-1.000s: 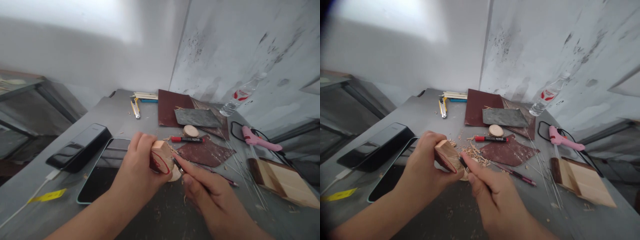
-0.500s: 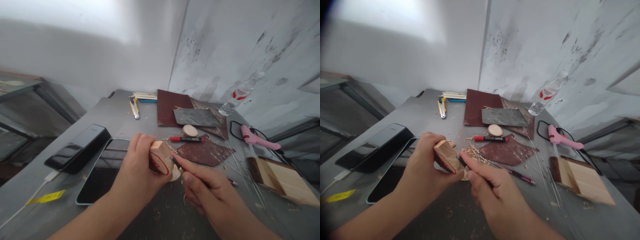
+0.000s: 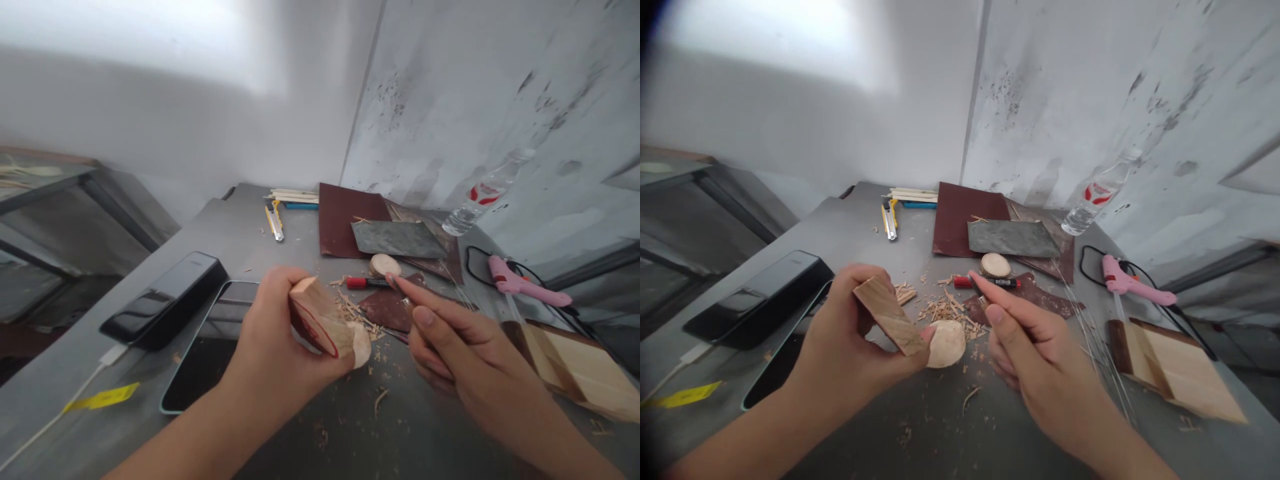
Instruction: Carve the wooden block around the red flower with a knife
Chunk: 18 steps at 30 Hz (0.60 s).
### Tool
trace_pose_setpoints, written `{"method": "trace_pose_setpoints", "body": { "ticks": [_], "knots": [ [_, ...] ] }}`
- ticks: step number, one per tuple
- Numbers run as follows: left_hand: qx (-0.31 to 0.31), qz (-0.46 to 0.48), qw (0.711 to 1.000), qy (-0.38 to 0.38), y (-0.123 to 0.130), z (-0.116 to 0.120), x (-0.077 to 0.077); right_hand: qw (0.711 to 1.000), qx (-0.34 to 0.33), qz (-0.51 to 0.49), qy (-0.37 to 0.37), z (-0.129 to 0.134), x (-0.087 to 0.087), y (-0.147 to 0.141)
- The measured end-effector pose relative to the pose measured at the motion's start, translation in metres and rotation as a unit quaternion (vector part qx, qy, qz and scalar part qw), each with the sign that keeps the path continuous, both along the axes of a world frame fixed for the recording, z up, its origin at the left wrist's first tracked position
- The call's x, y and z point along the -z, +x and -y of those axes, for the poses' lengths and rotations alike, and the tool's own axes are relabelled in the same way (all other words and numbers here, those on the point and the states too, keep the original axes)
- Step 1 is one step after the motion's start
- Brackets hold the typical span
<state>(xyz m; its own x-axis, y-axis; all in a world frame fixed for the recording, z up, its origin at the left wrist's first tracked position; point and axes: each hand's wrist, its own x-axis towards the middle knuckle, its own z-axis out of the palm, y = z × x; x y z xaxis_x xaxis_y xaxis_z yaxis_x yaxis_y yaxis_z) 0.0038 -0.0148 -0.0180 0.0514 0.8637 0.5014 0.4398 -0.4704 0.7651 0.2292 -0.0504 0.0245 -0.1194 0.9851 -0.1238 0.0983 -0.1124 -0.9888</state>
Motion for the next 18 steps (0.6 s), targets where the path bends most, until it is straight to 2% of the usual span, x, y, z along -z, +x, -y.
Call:
{"method": "trace_pose_setpoints", "body": {
  "ticks": [5,11,13,14,15,17,18],
  "knots": [
    [0.006,0.045,0.998,-0.054,0.001,0.002,-0.003,0.984,-0.068,0.162,0.037,0.007,0.005,-0.002],
    [0.036,0.051,0.992,-0.111,-0.002,-0.001,-0.012,0.971,-0.136,0.192,0.052,0.012,0.0,-0.011],
    [0.039,0.056,0.99,-0.124,-0.002,-0.002,-0.012,0.988,-0.109,0.108,0.005,0.011,0.001,-0.01],
    [0.044,0.063,0.988,-0.132,-0.002,-0.002,-0.012,0.994,-0.099,0.021,-0.043,0.01,0.003,-0.009],
    [0.053,0.074,0.986,-0.142,-0.002,-0.002,-0.011,0.987,-0.093,-0.085,-0.096,0.009,0.004,-0.008],
    [0.075,0.103,0.979,-0.158,-0.001,-0.001,-0.009,0.939,-0.1,-0.28,-0.176,0.006,0.006,-0.005],
    [0.082,0.113,0.977,-0.161,0.0,0.0,-0.008,0.911,-0.113,-0.344,-0.195,0.005,0.006,-0.004]
  ]
}}
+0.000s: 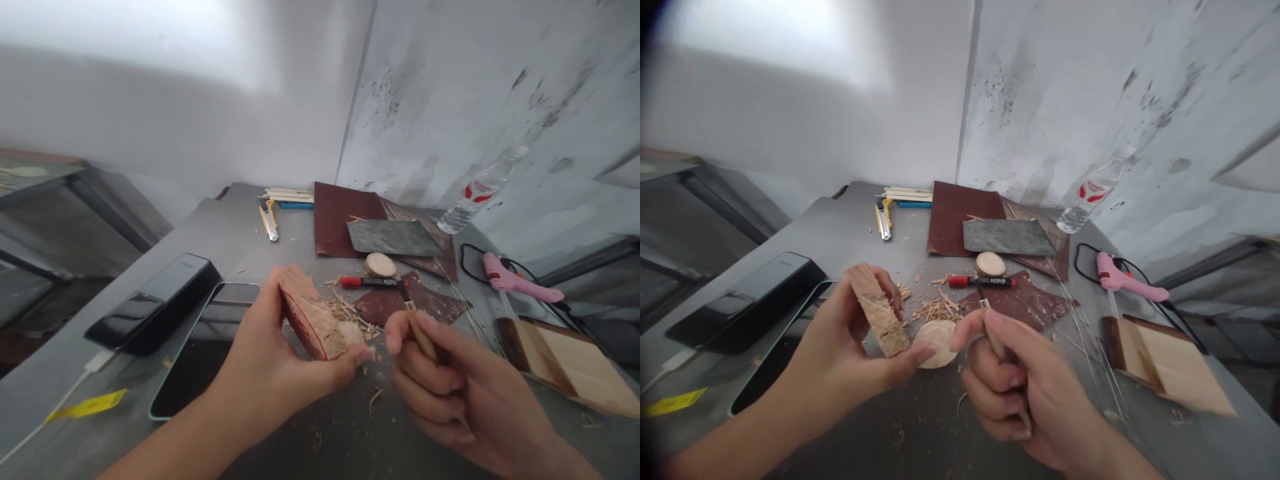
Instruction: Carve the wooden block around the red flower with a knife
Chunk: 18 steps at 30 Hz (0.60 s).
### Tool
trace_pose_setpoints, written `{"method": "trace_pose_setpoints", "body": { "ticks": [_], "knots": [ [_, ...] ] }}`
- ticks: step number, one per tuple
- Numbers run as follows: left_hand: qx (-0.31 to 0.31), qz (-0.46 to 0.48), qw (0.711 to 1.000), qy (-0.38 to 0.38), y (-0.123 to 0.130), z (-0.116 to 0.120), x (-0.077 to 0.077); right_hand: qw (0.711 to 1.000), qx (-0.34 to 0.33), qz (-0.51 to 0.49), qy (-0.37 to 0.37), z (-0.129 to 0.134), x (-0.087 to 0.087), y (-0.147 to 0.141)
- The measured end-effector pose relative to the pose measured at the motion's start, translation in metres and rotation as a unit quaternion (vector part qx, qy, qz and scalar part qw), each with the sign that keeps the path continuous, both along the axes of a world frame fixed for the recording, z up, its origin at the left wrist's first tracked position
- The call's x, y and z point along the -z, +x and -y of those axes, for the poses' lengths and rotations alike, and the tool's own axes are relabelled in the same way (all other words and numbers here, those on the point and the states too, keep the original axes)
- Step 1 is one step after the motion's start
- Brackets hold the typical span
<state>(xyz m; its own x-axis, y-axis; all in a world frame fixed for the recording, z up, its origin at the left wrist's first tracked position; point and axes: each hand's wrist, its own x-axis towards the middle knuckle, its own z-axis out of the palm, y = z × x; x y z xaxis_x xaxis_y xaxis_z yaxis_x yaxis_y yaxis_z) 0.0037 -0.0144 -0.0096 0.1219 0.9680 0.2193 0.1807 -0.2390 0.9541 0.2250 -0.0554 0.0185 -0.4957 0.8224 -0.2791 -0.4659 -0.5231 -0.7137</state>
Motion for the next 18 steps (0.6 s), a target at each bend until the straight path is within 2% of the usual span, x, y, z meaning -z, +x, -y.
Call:
{"method": "trace_pose_setpoints", "body": {
  "ticks": [3,8,11,18],
  "knots": [
    [0.004,0.006,1.0,0.002,0.0,0.002,0.003,0.995,-0.018,-0.096,-0.021,-0.002,-0.001,0.002],
    [0.018,-0.017,1.0,0.009,-0.001,0.003,0.005,0.983,-0.036,-0.174,-0.033,-0.001,0.0,0.002],
    [0.021,-0.027,0.999,0.017,-0.001,0.004,0.005,0.983,-0.036,-0.18,-0.03,-0.001,0.0,0.001],
    [0.038,-0.013,0.999,0.022,0.003,0.011,0.004,0.991,-0.049,-0.126,-0.011,0.002,0.0,-0.004]
  ]
}}
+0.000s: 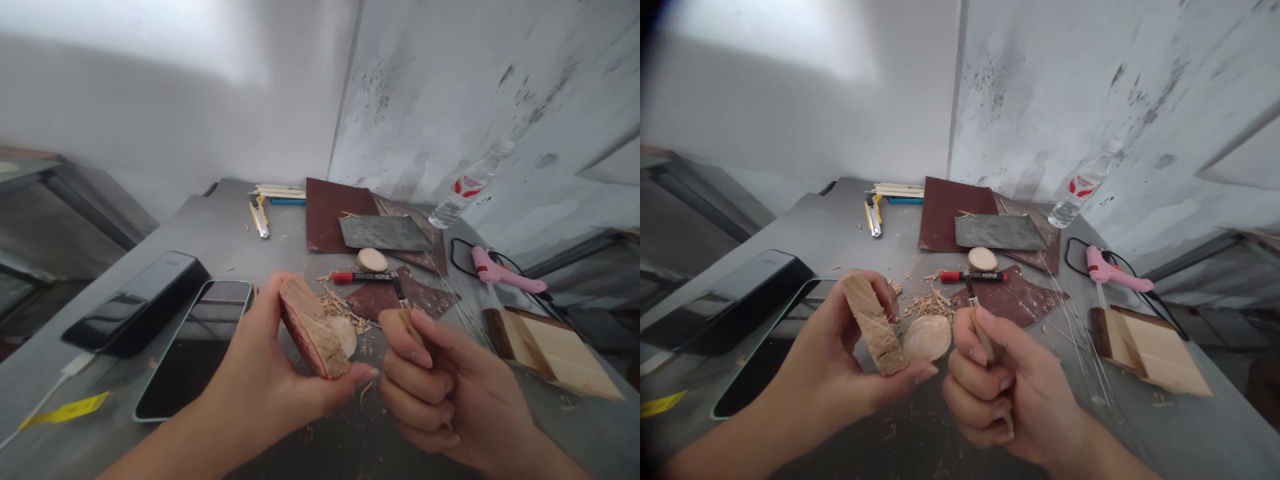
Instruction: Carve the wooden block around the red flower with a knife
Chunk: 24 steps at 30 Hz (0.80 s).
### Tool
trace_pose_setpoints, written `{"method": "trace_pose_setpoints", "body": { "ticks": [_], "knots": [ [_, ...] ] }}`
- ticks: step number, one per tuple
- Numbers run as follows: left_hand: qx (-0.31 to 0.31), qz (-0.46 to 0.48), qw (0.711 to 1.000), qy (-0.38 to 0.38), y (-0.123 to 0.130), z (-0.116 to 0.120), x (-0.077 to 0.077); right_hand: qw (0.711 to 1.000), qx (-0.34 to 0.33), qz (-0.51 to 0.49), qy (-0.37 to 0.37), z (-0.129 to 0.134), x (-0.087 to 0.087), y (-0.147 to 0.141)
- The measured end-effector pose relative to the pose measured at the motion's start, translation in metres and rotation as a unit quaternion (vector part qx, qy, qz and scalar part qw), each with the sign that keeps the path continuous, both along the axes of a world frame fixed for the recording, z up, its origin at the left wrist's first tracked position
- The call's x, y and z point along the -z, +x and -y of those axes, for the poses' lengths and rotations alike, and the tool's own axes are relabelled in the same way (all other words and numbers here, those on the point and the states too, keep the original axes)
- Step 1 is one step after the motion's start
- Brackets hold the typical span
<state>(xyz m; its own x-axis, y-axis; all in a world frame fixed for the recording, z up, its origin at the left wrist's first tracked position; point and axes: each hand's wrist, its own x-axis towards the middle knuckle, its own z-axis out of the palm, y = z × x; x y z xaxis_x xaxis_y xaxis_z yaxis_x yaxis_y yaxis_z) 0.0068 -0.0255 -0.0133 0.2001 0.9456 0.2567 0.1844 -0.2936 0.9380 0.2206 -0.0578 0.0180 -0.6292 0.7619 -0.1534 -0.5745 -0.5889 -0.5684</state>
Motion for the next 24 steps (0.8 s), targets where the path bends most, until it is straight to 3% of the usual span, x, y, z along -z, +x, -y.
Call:
{"method": "trace_pose_setpoints", "body": {
  "ticks": [5,11,20,24],
  "knots": [
    [0.04,0.049,0.997,-0.036,0.009,0.011,-0.005,0.998,-0.025,0.06,-0.007,0.006,0.005,-0.012],
    [0.026,0.08,0.991,-0.105,0.008,0.007,-0.006,0.998,-0.012,0.022,0.055,0.009,0.008,-0.014],
    [0.052,0.086,0.991,-0.089,0.009,0.011,-0.006,0.999,-0.013,0.038,0.024,0.008,0.004,-0.013],
    [0.027,0.067,0.992,-0.104,0.01,0.008,-0.006,0.998,-0.006,0.049,0.031,0.01,0.005,-0.015]
  ]
}}
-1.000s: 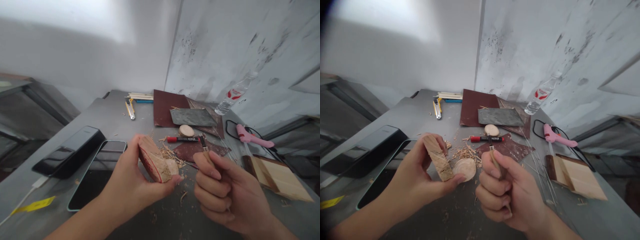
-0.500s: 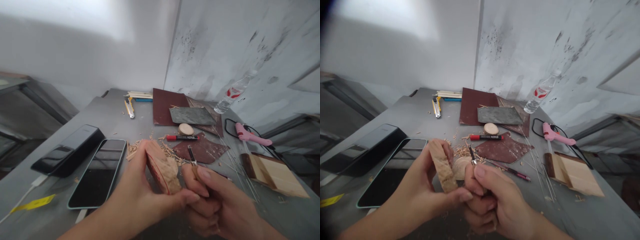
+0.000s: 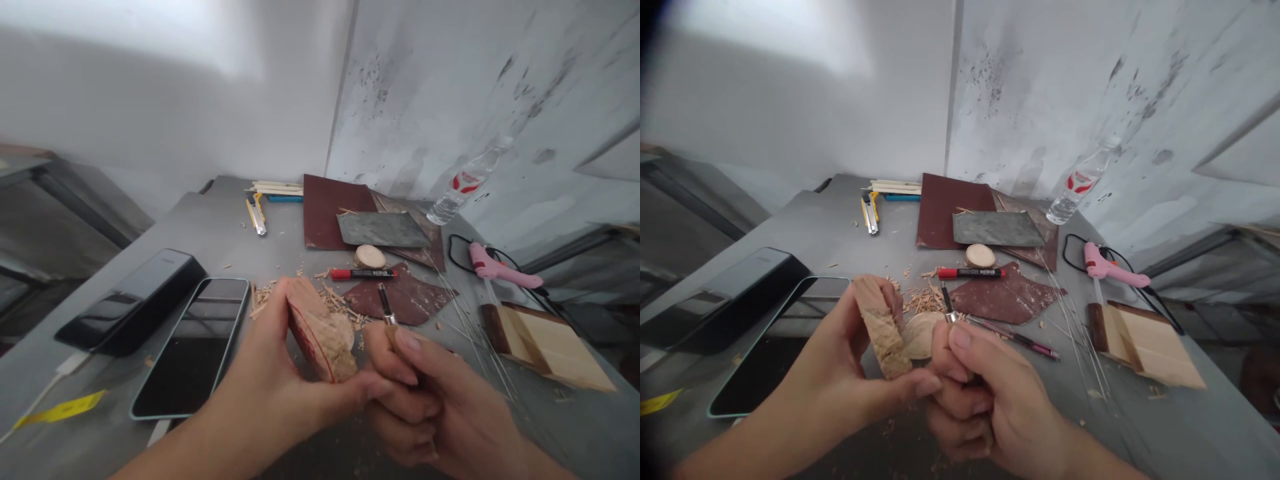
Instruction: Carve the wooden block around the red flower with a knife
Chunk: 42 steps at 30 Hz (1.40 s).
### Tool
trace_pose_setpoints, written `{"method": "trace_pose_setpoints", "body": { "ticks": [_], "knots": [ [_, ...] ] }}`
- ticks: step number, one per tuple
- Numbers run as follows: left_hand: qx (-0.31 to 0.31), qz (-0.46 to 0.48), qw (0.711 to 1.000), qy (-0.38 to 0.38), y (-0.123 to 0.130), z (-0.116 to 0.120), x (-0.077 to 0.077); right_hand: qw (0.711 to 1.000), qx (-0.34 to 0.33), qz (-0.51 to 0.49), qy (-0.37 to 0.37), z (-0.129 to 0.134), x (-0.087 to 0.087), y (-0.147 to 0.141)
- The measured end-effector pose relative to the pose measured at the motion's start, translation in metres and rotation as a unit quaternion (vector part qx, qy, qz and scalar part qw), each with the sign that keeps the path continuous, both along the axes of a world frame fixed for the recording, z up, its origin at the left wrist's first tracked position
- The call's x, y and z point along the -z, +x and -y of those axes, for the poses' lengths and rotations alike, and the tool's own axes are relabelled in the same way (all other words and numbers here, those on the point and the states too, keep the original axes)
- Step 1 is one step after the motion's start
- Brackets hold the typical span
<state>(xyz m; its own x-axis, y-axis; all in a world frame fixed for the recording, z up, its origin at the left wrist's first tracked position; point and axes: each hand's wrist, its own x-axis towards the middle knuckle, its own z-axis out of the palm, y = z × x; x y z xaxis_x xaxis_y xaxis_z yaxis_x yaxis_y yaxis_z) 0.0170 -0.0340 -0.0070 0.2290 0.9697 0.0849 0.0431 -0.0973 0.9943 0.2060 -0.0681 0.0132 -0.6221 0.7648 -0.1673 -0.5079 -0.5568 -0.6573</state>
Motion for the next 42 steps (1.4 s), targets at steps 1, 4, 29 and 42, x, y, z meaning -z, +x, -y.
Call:
{"method": "trace_pose_setpoints", "body": {
  "ticks": [1,4,29,42],
  "knots": [
    [-0.008,0.0,1.0,-0.007,-0.001,-0.002,0.001,1.0,0.0,-0.005,0.008,0.0,0.0,0.0],
    [-0.018,0.006,1.0,-0.01,-0.005,-0.006,0.003,1.0,0.004,-0.017,0.007,-0.002,-0.002,0.003],
    [0.002,-0.165,0.984,0.069,-0.011,-0.021,0.01,0.65,0.068,0.622,0.431,0.003,-0.015,0.022],
    [0.065,-0.057,0.993,0.083,-0.017,-0.019,0.011,0.664,0.119,0.592,0.441,0.005,-0.025,0.016]
  ]
}}
